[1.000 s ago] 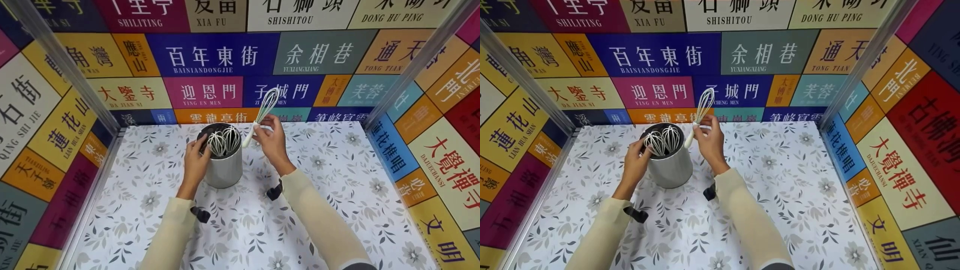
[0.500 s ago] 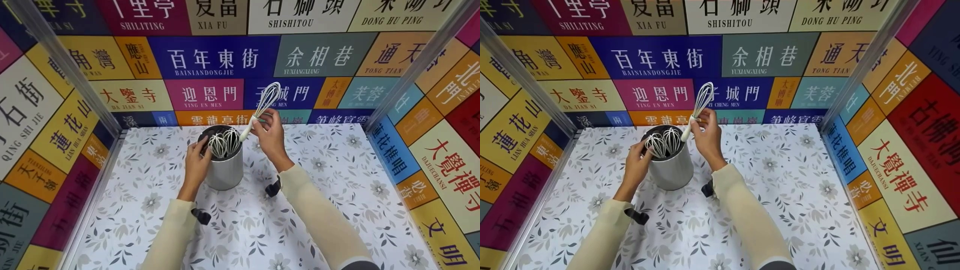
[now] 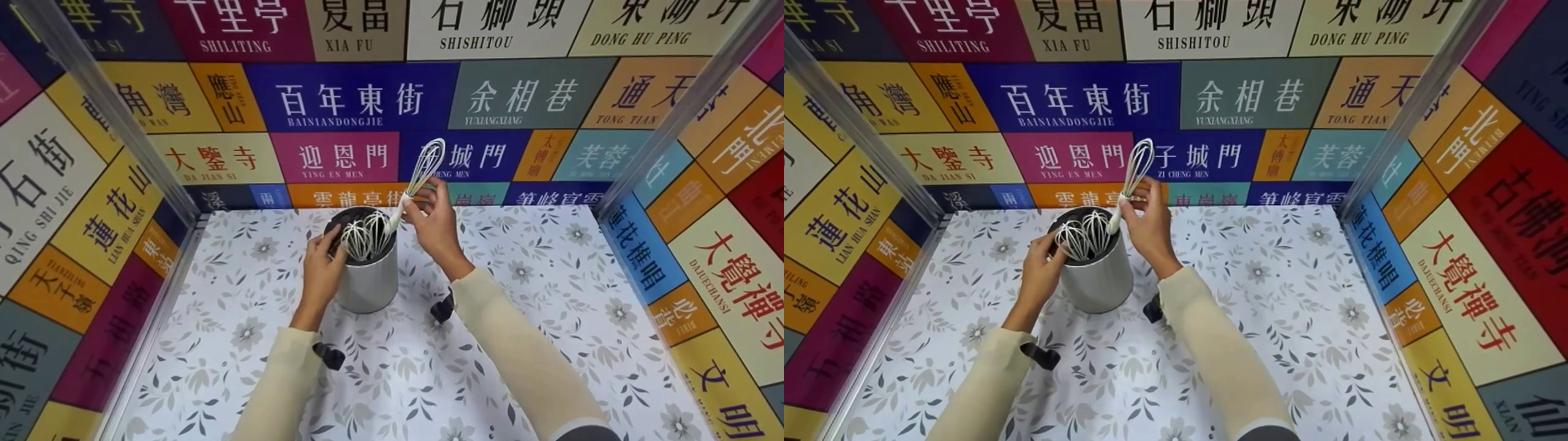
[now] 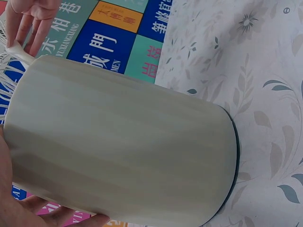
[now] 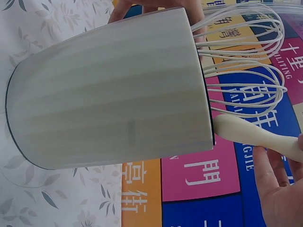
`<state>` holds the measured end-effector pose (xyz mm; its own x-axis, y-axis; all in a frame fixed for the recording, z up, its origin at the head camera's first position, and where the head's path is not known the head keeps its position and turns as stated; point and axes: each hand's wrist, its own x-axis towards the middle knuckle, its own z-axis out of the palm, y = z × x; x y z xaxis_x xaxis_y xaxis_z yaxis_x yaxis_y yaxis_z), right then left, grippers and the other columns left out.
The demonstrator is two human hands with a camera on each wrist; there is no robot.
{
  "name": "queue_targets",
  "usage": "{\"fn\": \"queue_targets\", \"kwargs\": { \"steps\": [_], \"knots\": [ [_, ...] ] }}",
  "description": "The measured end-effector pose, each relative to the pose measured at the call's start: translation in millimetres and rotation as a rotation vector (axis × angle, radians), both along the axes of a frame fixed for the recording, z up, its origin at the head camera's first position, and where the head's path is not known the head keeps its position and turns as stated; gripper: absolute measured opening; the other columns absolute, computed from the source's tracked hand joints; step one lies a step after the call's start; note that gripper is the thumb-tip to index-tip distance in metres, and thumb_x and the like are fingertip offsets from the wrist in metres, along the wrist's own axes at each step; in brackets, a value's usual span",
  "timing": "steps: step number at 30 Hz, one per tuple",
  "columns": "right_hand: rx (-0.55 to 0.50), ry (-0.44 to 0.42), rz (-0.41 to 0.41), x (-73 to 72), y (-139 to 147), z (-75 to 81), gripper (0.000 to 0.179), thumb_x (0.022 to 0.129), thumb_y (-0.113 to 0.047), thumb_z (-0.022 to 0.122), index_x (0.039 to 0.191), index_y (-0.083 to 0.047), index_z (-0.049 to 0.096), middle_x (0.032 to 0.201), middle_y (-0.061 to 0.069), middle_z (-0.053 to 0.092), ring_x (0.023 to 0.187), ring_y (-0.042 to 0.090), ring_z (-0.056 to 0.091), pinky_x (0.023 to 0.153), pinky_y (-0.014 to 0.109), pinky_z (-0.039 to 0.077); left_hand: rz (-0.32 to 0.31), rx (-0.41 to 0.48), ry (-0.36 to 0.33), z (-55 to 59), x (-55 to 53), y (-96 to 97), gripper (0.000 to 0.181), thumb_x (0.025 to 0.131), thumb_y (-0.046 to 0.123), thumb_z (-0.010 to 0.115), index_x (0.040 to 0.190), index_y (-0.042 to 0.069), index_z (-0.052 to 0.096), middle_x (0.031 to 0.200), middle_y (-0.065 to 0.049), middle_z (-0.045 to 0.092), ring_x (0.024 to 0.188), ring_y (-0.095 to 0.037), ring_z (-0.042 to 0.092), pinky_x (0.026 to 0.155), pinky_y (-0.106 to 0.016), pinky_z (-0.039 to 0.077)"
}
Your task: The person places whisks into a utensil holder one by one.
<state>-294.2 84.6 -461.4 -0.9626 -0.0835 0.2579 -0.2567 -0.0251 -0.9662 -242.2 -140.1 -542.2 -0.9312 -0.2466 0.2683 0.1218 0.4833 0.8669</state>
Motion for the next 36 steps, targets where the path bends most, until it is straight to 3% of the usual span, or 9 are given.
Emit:
{"fn": "queue_targets", "kwargs": {
  "steps": [5, 12, 23, 29, 36],
  "knots": [
    [0.024, -0.016, 0.018, -0.9, -4.4, -2.1, 0.055, 0.101, -0.017, 0.065, 0.148, -0.011, 0.037, 0.129, 0.012, 0.060, 0.114, 0.026, 0.066, 0.091, 0.043, 0.058, 0.004, 0.011, -0.002, -1.1, -1.3, -0.6, 0.044, 0.098, 0.026, 0.064, 0.142, 0.019, 0.063, 0.134, -0.023, 0.054, 0.115, -0.037, 0.058, 0.103, -0.051, 0.044],
    [0.047, -0.019, 0.022, 0.9, -9.9, -10.2, 0.052, 0.100, -0.017, 0.065, 0.146, -0.013, 0.039, 0.127, 0.011, 0.062, 0.111, 0.025, 0.067, 0.090, 0.047, 0.058, 0.007, 0.001, -0.006, -0.3, 0.7, 0.3, 0.045, 0.098, 0.027, 0.063, 0.143, 0.020, 0.062, 0.135, -0.020, 0.055, 0.119, -0.036, 0.058, 0.105, -0.051, 0.043],
    [0.118, -0.023, 0.022, 3.5, -14.9, -22.4, 0.057, 0.097, -0.018, 0.070, 0.146, -0.006, 0.042, 0.126, 0.013, 0.065, 0.110, 0.025, 0.069, 0.086, 0.035, 0.059, 0.002, -0.011, -0.022, 0.9, 1.6, 0.0, 0.046, 0.100, 0.029, 0.061, 0.145, 0.022, 0.060, 0.136, -0.019, 0.054, 0.125, -0.036, 0.057, 0.108, -0.051, 0.042],
    [0.191, -0.033, 0.021, 4.9, -14.9, -22.9, 0.053, 0.098, -0.016, 0.069, 0.145, -0.009, 0.044, 0.132, 0.016, 0.063, 0.118, 0.027, 0.065, 0.095, 0.040, 0.055, 0.006, -0.008, -0.030, 0.8, 0.7, 0.2, 0.046, 0.099, 0.030, 0.061, 0.145, 0.022, 0.061, 0.137, -0.018, 0.053, 0.125, -0.035, 0.056, 0.107, -0.051, 0.042],
    [0.188, -0.012, 0.007, 7.0, -15.7, -23.6, 0.050, 0.097, -0.011, 0.069, 0.143, -0.007, 0.049, 0.135, 0.017, 0.061, 0.117, 0.030, 0.066, 0.096, 0.043, 0.055, 0.005, 0.002, -0.018, -0.8, -0.4, -0.1, 0.045, 0.099, 0.030, 0.062, 0.144, 0.022, 0.061, 0.137, -0.018, 0.054, 0.125, -0.036, 0.056, 0.108, -0.050, 0.042]
  ]
}}
